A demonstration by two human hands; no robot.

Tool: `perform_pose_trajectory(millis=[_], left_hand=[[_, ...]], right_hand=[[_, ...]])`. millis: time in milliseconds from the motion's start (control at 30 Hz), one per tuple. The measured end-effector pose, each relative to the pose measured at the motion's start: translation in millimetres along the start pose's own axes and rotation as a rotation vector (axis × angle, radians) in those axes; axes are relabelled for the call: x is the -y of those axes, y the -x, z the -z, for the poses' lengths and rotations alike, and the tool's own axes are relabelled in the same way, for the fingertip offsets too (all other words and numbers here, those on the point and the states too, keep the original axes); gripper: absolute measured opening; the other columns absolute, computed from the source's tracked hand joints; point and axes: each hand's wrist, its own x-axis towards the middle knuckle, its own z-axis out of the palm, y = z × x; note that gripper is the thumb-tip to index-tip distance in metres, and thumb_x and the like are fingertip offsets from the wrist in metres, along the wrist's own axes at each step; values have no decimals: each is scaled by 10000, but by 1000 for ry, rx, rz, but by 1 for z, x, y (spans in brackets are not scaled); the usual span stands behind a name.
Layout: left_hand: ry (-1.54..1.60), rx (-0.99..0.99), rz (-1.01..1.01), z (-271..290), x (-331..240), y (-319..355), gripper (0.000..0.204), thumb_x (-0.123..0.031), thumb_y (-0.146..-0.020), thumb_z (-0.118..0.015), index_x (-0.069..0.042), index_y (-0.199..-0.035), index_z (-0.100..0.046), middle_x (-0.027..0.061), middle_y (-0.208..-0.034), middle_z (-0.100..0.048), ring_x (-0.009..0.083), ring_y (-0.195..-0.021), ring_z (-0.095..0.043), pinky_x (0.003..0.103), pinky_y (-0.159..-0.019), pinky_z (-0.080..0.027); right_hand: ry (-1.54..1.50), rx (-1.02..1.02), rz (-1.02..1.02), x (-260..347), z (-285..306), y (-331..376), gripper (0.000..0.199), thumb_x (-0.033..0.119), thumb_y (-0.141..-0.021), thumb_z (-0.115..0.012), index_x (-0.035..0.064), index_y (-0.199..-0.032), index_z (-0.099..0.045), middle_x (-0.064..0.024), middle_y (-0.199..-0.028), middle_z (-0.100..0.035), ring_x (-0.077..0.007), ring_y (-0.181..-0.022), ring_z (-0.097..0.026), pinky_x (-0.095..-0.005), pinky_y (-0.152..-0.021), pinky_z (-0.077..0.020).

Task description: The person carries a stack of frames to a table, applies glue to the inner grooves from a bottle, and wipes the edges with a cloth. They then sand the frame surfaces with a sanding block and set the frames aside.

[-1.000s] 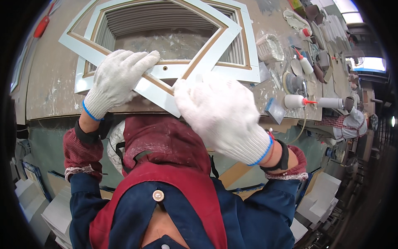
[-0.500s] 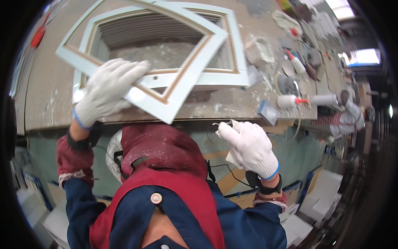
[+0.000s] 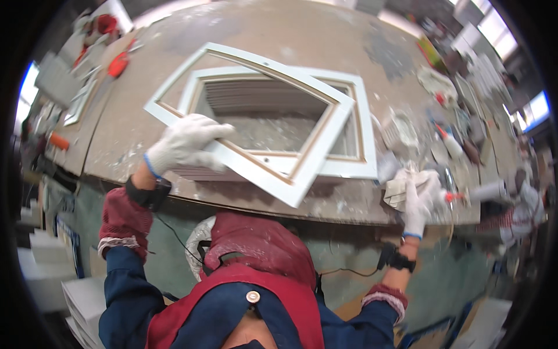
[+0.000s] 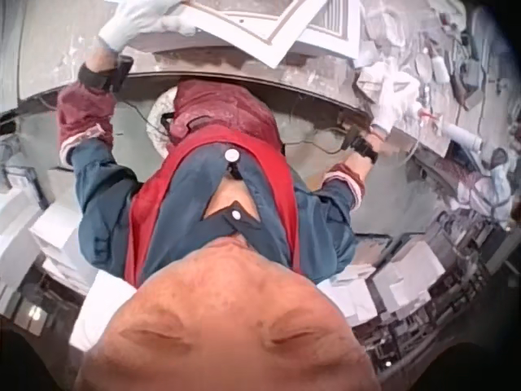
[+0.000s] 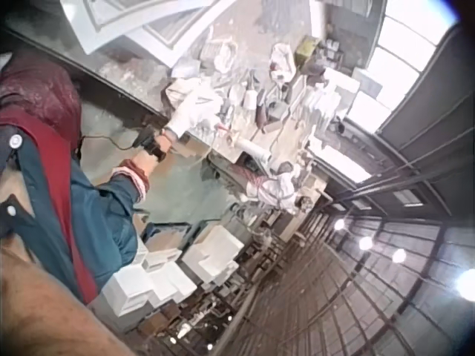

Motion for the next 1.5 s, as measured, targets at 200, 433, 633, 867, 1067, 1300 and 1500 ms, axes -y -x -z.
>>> perform_pose_trajectory(millis=[200, 433, 633, 867, 1067, 1300, 1500], left_hand=[[-215, -337, 136, -21, -55, -23, 578, -658, -788, -631, -102, -937, -583, 58, -685, -574, 236, -669, -631, 359, -636, -502], [-130, -336, 225, -35, -91, -39, 654, -544, -754, -694, -36, -1147, -568, 102, -878, -609, 254, -861, -631, 381, -786, -488], [-195, -47, 310, 5, -39, 21, 629, -461, -730, -741, -71, -1187, -558, 107, -984, -633, 288, -965, -607, 398, -858, -479], [-214, -69, 367, -5, -45, 46, 539, -389, -738, -746, -74, -1139, -572, 56, -945, -646, 262, -917, -642, 380, -759, -533], [-198, -264, 423, -18, -83, 32, 493, -353, -702, -773, -67, -1062, -596, 68, -859, -608, 241, -816, -628, 360, -704, -515], [246, -369, 335, -43, -159, -22, 563, -291, -838, -673, 24, -1280, -523, 139, -1024, -609, 277, -909, -655, 359, -679, -545], [275, -164, -19, 1, -90, 17, 500, -245, -785, -714, -65, -1234, -586, 174, -1184, -627, 346, -1084, -603, 404, -950, -482]], right_hand=[[-447, 9, -24, 46, 11, 2, 682, 74, -921, -618, 9, -1507, -275, -184, -1535, -321, -274, -1379, -382, -363, -1060, -420], [-805, 32, 63, 107, 12, 40, 589, 9, -944, -553, -8, -1487, -325, -174, -1469, -418, -268, -1262, -497, -383, -1054, -420], [-773, 325, 502, 140, 30, 60, 295, -13, -912, -577, -31, -1203, -619, -137, -1154, -661, -223, -1097, -610, -342, -995, -455], [-857, 546, 657, 202, 17, 72, 271, 1, -796, -688, 11, -1067, -694, -167, -1056, -708, -314, -962, -689, -369, -848, -542], [-901, 763, 615, 239, 12, 82, 234, 48, -827, -657, -10, -1050, -696, -171, -1029, -711, -278, -966, -692, -345, -848, -531], [-837, 782, 600, 213, -23, 116, 535, 92, -846, -634, -22, -1349, -493, -152, -1226, -641, -261, -919, -689, -318, -832, -535], [-1599, 1472, -386, 227, 16, 110, 878, 152, -773, -655, -30, -1499, -196, -221, -1333, -494, -319, -1029, -637, -364, -757, -590]])
